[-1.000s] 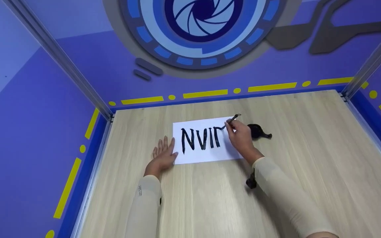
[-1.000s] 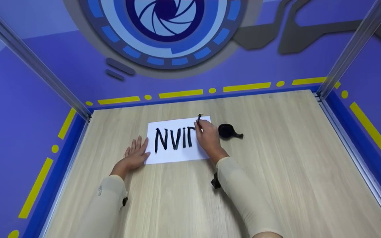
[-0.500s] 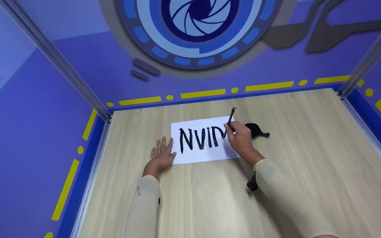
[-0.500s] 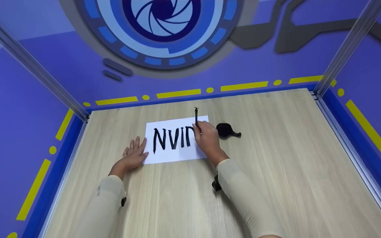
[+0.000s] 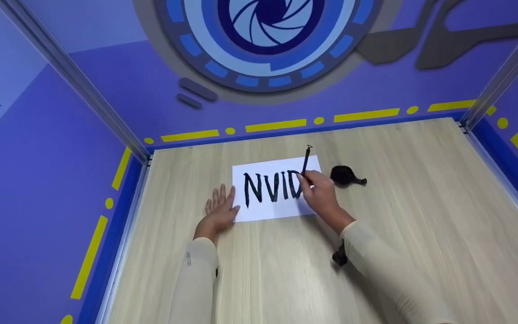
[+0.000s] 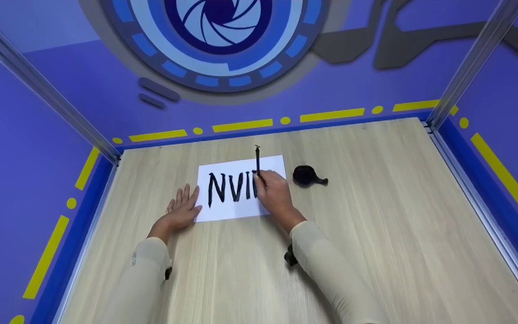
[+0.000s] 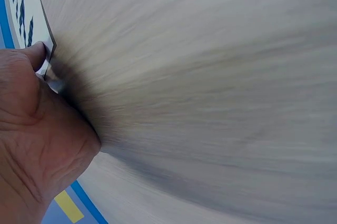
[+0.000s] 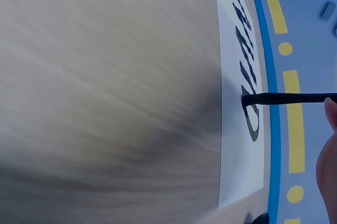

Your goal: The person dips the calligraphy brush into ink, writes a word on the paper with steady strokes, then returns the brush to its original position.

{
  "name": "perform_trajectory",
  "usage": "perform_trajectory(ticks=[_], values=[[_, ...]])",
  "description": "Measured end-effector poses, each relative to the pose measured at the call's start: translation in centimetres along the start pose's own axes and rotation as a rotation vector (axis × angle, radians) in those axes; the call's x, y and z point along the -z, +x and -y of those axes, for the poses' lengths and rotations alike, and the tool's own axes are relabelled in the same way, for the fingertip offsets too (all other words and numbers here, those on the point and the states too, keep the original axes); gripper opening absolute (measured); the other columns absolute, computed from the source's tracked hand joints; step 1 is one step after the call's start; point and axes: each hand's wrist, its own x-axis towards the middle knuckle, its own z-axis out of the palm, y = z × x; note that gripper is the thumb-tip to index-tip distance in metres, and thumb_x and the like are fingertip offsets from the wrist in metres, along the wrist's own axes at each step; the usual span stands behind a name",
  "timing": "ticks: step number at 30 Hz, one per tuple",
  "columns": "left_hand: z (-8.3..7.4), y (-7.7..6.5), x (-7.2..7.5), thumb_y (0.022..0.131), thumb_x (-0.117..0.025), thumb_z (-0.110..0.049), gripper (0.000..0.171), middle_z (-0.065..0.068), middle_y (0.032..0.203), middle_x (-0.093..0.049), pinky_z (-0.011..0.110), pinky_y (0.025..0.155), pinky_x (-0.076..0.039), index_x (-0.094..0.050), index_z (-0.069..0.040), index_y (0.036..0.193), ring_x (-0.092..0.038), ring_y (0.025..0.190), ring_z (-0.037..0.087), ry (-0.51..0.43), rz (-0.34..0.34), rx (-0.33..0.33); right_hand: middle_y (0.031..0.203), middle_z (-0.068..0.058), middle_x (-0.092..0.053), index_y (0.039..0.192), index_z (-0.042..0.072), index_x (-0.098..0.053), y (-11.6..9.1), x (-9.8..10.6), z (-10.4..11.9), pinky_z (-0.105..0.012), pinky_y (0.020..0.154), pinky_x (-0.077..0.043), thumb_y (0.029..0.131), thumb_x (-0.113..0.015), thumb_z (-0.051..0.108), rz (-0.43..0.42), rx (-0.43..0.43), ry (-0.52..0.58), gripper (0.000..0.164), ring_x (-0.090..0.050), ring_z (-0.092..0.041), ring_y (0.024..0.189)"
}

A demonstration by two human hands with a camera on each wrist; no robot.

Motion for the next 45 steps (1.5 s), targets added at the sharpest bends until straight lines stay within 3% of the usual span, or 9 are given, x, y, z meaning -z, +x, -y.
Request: perform_trajectory(ticks=[3, 7, 11, 15, 20, 34, 45], values=[[-0.1, 0.0, 0.1, 0.113, -0.037, -0.039, 0.072, 0.01, 0.18, 0.025, 0.06, 0.132, 0.021, -0.002, -0.022, 0.174, 0.029, 0.165, 0.037, -0.009, 0.001, -0.001, 0.074, -0.01, -0.073, 0.084, 0.0, -0.072, 0.0, 0.1, 0.6, -0.036, 0.061, -0.06, 0.094, -0.079, 0.004, 0.028, -0.057, 0.027, 0.013, -0.07, -0.02, 0.066], [-0.4, -0.2, 0.3, 0.113, -0.036, -0.038, 0.071, 0.009, 0.18, 0.024, 0.058, 0.133, 0.019, -0.002, -0.021, 0.173, 0.028, 0.166, 0.036, 0.01, 0.0, 0.01, 0.074, -0.008, -0.075, 0.084, 0.001, -0.074, 0.3, 0.7, 1.4, -0.023, 0.062, -0.056, 0.097, -0.077, 0.008, 0.037, -0.217, 0.111, 0.015, -0.069, -0.012, 0.067], [-0.3, 0.0, 0.2, 0.113, -0.036, -0.037, 0.071, 0.01, 0.18, 0.024, 0.06, 0.133, 0.018, -0.002, -0.02, 0.174, 0.028, 0.166, 0.037, 0.004, 0.008, 0.01, 0.073, -0.009, -0.076, 0.083, 0.002, -0.075, 1.4, 1.9, 1.7, -0.013, 0.064, -0.052, 0.1, -0.074, 0.01, -0.034, -0.353, 0.212, 0.019, -0.068, -0.007, 0.067], [-0.3, -0.1, 0.1, 0.113, -0.037, -0.038, 0.071, 0.01, 0.18, 0.023, 0.06, 0.133, 0.016, -0.003, -0.021, 0.174, 0.026, 0.167, 0.037, 0.031, 0.002, 0.017, 0.076, -0.012, -0.077, 0.086, 0.002, -0.076, 2.5, 3.3, 1.5, -0.011, 0.066, -0.053, 0.103, -0.072, 0.015, -0.11, -0.42, 0.251, 0.022, -0.067, -0.006, 0.069], [-0.3, 0.1, 0.0, 0.114, -0.036, -0.038, 0.071, 0.011, 0.18, 0.023, 0.06, 0.133, 0.017, -0.002, -0.021, 0.174, 0.026, 0.167, 0.037, 0.037, -0.001, 0.021, 0.081, -0.015, -0.078, 0.091, 0.001, -0.076, 3.4, 4.5, 0.5, -0.011, 0.067, -0.053, 0.104, -0.071, 0.018, -0.146, -0.488, 0.241, 0.023, -0.067, -0.005, 0.071], [-0.3, 0.2, 0.0, 0.113, -0.036, -0.039, 0.071, 0.009, 0.18, 0.025, 0.06, 0.132, 0.019, -0.002, -0.023, 0.174, 0.029, 0.166, 0.036, 0.006, 0.008, 0.011, 0.091, -0.016, -0.079, 0.104, 0.001, -0.077, 2.7, 4.1, -2.1, -0.014, 0.069, -0.047, 0.106, -0.067, 0.018, -0.069, -0.599, 0.149, 0.02, -0.066, -0.014, 0.081], [-0.1, 0.1, -0.1, 0.113, -0.038, -0.039, 0.071, 0.012, 0.181, 0.02, 0.063, 0.134, 0.013, -0.005, -0.022, 0.174, 0.024, 0.167, 0.039, 0.049, -0.009, 0.011, 0.098, -0.015, -0.079, 0.113, 0.001, -0.077, 2.4, 3.1, -2.7, -0.018, 0.074, -0.047, 0.106, -0.066, 0.018, 0.028, -0.594, 0.094, 0.021, -0.067, -0.02, 0.085]])
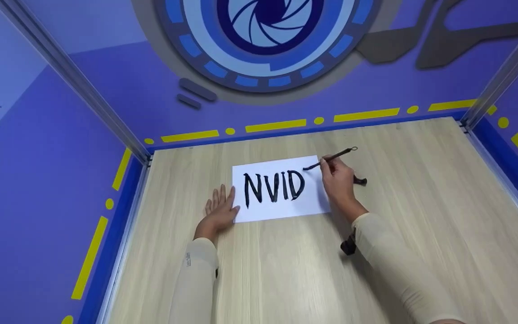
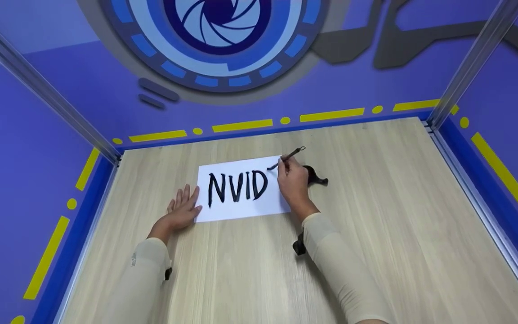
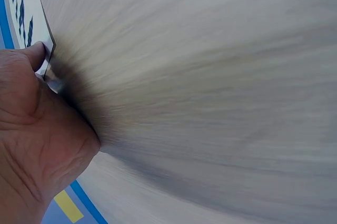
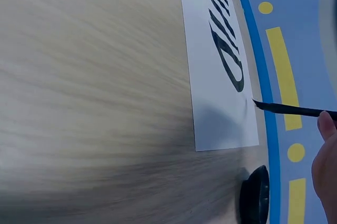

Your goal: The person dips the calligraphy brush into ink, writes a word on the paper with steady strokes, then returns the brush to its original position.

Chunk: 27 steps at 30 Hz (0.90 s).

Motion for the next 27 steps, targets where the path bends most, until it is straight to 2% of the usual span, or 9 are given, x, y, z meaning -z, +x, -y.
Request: perform_trajectory(ticks=[9, 16, 20, 27], values=[[0.1, 0.1, 0.0, 0.114, -0.039, -0.042, 0.072, 0.01, 0.18, 0.022, 0.063, 0.134, 0.014, -0.003, -0.025, 0.174, 0.025, 0.167, 0.038, 0.002, 0.001, 0.006, 0.098, -0.015, -0.08, 0.111, 0.002, -0.077, 0.0, -0.5, -0.1, -0.022, 0.075, -0.05, 0.105, -0.067, 0.016, 0.004, 0.059, -0.046, 0.018, -0.07, -0.022, 0.085], [-0.1, 0.0, 0.1, 0.114, -0.038, -0.041, 0.071, 0.01, 0.181, 0.022, 0.063, 0.133, 0.014, -0.004, -0.023, 0.174, 0.024, 0.167, 0.038, -0.013, 0.003, -0.005, 0.104, -0.018, -0.08, 0.114, 0.0, -0.077, 0.1, -0.6, -0.2, -0.039, 0.083, -0.058, 0.106, -0.065, 0.016, 0.029, 0.07, -0.061, 0.022, -0.074, -0.028, 0.092], [0.0, -0.1, 0.1, 0.114, -0.038, -0.041, 0.071, 0.009, 0.181, 0.021, 0.063, 0.134, 0.014, -0.004, -0.024, 0.174, 0.024, 0.167, 0.038, -0.012, 0.001, -0.004, 0.107, -0.019, -0.08, 0.116, -0.001, -0.077, 0.1, -0.7, -0.2, -0.045, 0.086, -0.06, 0.106, -0.065, 0.015, 0.05, 0.074, -0.085, 0.022, -0.074, -0.031, 0.095], [0.0, 0.0, 0.0, 0.114, -0.038, -0.04, 0.07, 0.01, 0.181, 0.02, 0.062, 0.134, 0.013, -0.006, -0.023, 0.174, 0.023, 0.168, 0.038, 0.002, -0.002, 0.008, 0.1, -0.02, -0.081, 0.109, -0.004, -0.076, 0.0, -1.2, -0.5, -0.048, 0.083, -0.063, 0.104, -0.067, 0.009, 0.017, 0.187, -0.108, 0.017, -0.077, -0.033, 0.091]])
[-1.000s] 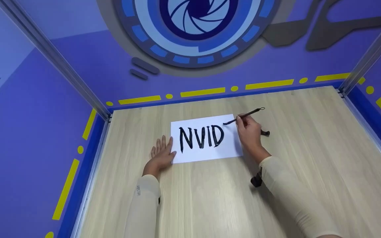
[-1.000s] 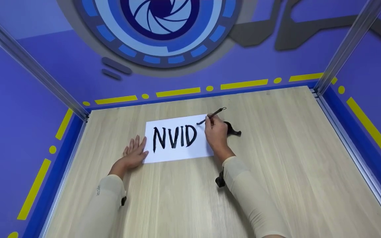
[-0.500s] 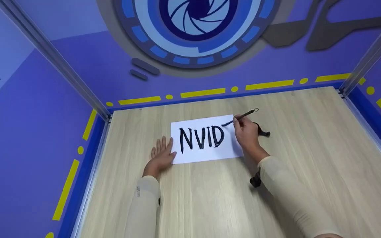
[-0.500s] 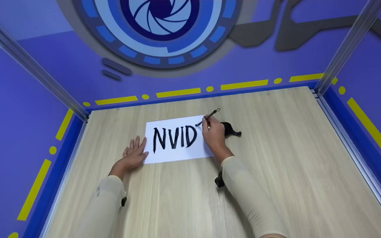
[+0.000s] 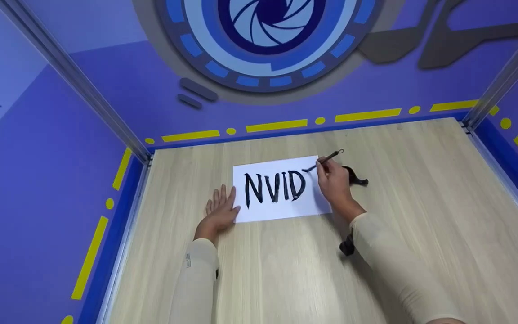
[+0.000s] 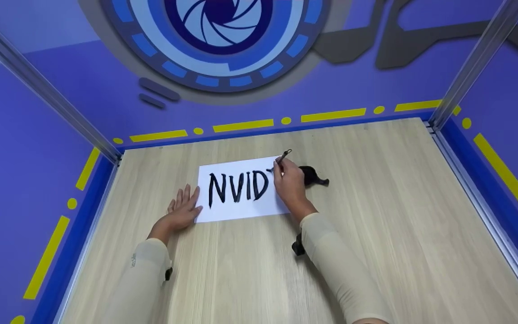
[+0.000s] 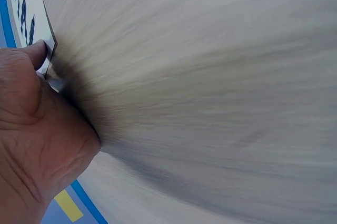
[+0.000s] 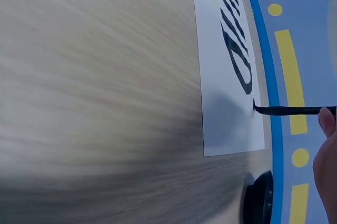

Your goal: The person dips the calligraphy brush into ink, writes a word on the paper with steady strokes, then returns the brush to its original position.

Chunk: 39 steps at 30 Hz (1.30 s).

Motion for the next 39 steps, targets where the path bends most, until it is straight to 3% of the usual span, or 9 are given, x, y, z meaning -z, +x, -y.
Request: perform_trajectory(ticks=[5, 16, 21, 33, 39], values=[[-0.1, -0.1, 0.1, 0.114, -0.037, -0.039, 0.07, 0.011, 0.181, 0.02, 0.062, 0.134, 0.013, -0.006, -0.021, 0.174, 0.023, 0.167, 0.038, 0.0, 0.005, 0.0, 0.097, -0.019, -0.081, 0.105, -0.003, -0.076, -0.2, -0.3, 0.0, -0.048, 0.081, -0.064, 0.103, -0.068, 0.007, -0.008, 0.046, 0.0, 0.013, -0.078, -0.032, 0.088], [0.4, 0.3, 0.0, 0.112, -0.038, -0.04, 0.072, 0.01, 0.18, 0.024, 0.062, 0.131, 0.02, -0.005, -0.023, 0.174, 0.03, 0.165, 0.037, -0.058, 0.014, -0.019, 0.092, -0.019, -0.078, 0.101, -0.001, -0.074, 0.0, -0.2, 0.1, -0.045, 0.077, -0.06, 0.106, -0.066, 0.013, 0.017, 0.027, -0.028, 0.017, -0.073, -0.03, 0.084], [1.2, 0.9, -0.6, 0.112, -0.036, -0.044, 0.073, 0.01, 0.179, 0.026, 0.064, 0.131, 0.019, -0.003, -0.025, 0.174, 0.03, 0.165, 0.038, -0.051, 0.002, -0.033, 0.087, -0.019, -0.076, 0.097, -0.003, -0.073, 0.1, -0.3, 0.2, -0.046, 0.073, -0.057, 0.104, -0.069, 0.011, -0.005, 0.066, -0.041, 0.016, -0.07, -0.03, 0.079], [0.0, -0.1, 0.2, 0.113, -0.038, -0.037, 0.071, 0.012, 0.18, 0.022, 0.062, 0.133, 0.017, -0.005, -0.021, 0.174, 0.026, 0.167, 0.038, -0.043, 0.019, -0.012, 0.08, -0.016, -0.072, 0.092, -0.002, -0.071, 0.1, -0.2, 0.4, -0.041, 0.069, -0.051, 0.103, -0.07, 0.012, -0.009, 0.081, -0.052, 0.017, -0.064, -0.028, 0.073], [1.0, 1.2, -0.4, 0.112, -0.036, -0.043, 0.073, 0.005, 0.178, 0.03, 0.06, 0.133, 0.019, 0.002, -0.027, 0.173, 0.032, 0.165, 0.033, -0.031, 0.044, 0.017, 0.081, -0.016, -0.07, 0.094, -0.001, -0.071, -0.1, 0.0, 0.5, -0.037, 0.069, -0.049, 0.105, -0.067, 0.013, 0.031, 0.034, -0.035, 0.019, -0.062, -0.027, 0.074]])
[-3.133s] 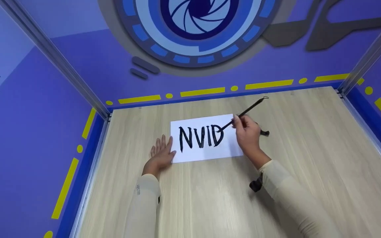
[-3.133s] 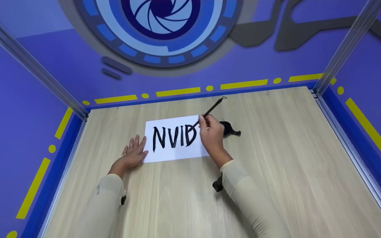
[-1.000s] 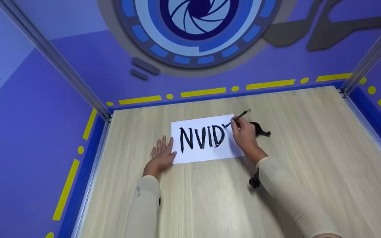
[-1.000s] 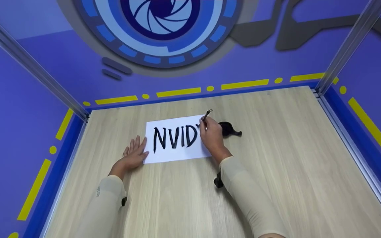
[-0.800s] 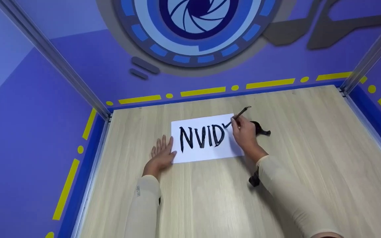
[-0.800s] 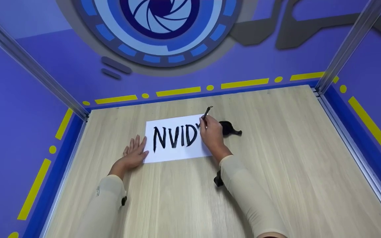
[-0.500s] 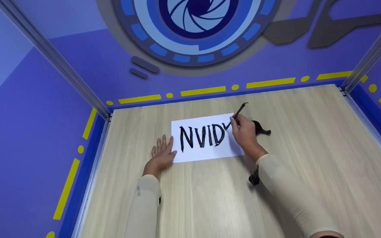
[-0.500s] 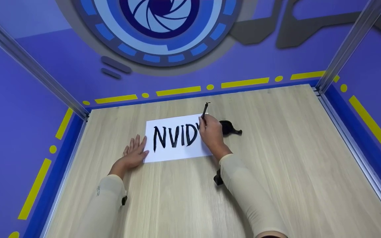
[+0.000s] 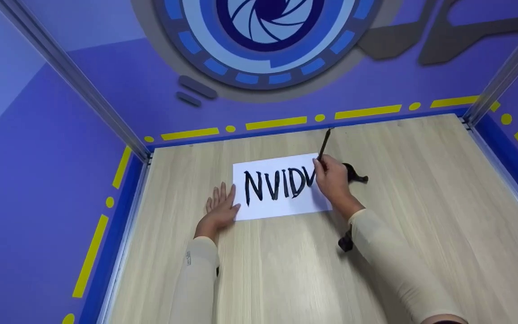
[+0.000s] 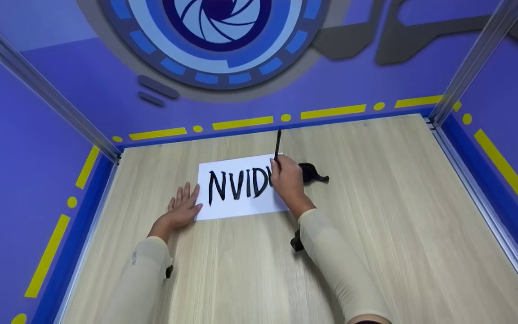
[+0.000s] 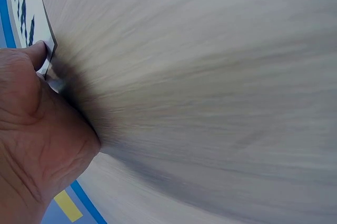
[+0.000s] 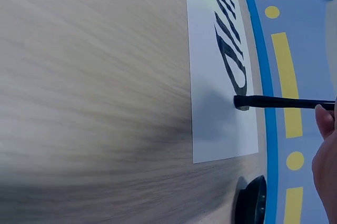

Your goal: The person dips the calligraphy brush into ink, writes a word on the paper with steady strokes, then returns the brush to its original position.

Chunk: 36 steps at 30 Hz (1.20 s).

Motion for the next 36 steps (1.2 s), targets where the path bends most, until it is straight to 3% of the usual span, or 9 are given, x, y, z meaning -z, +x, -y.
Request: perform_trajectory(ticks=[10, 15, 26, 36], values=[[-1.0, -1.3, 0.5, 0.113, -0.036, -0.036, 0.07, 0.013, 0.18, 0.022, 0.062, 0.133, 0.016, -0.004, -0.019, 0.174, 0.027, 0.166, 0.039, -0.018, -0.04, -0.032, 0.076, -0.015, -0.069, 0.09, -0.001, -0.07, -0.3, 0.4, 0.3, -0.034, 0.064, -0.045, 0.104, -0.068, 0.014, 0.018, -0.029, -0.008, 0.021, -0.059, -0.026, 0.068], [-1.3, -1.5, 0.5, 0.114, -0.038, -0.038, 0.07, 0.013, 0.18, 0.021, 0.063, 0.133, 0.013, -0.005, -0.021, 0.174, 0.024, 0.167, 0.039, 0.009, -0.043, -0.031, 0.072, -0.013, -0.066, 0.086, 0.001, -0.069, -0.3, 0.7, 0.1, -0.029, 0.061, -0.041, 0.105, -0.068, 0.017, 0.019, -0.067, -0.003, 0.025, -0.055, -0.022, 0.066], [-0.4, -0.7, 0.2, 0.112, -0.035, -0.039, 0.071, 0.009, 0.179, 0.026, 0.06, 0.132, 0.019, -0.002, -0.023, 0.174, 0.03, 0.165, 0.036, -0.015, -0.023, -0.018, 0.079, -0.012, -0.069, 0.091, 0.002, -0.07, 0.5, 3.1, 1.3, -0.018, 0.062, -0.043, 0.105, -0.068, 0.015, -0.043, -0.101, 0.119, 0.019, -0.057, -0.019, 0.071], [0.4, 0.3, -0.3, 0.112, -0.034, -0.044, 0.072, 0.006, 0.178, 0.029, 0.059, 0.133, 0.019, 0.002, -0.027, 0.173, 0.032, 0.165, 0.033, 0.013, -0.019, -0.011, 0.08, -0.014, -0.074, 0.095, -0.001, -0.072, -0.3, 3.6, 0.7, -0.017, 0.062, -0.046, 0.105, -0.067, 0.012, 0.052, -0.061, 0.095, 0.016, -0.062, -0.018, 0.071]])
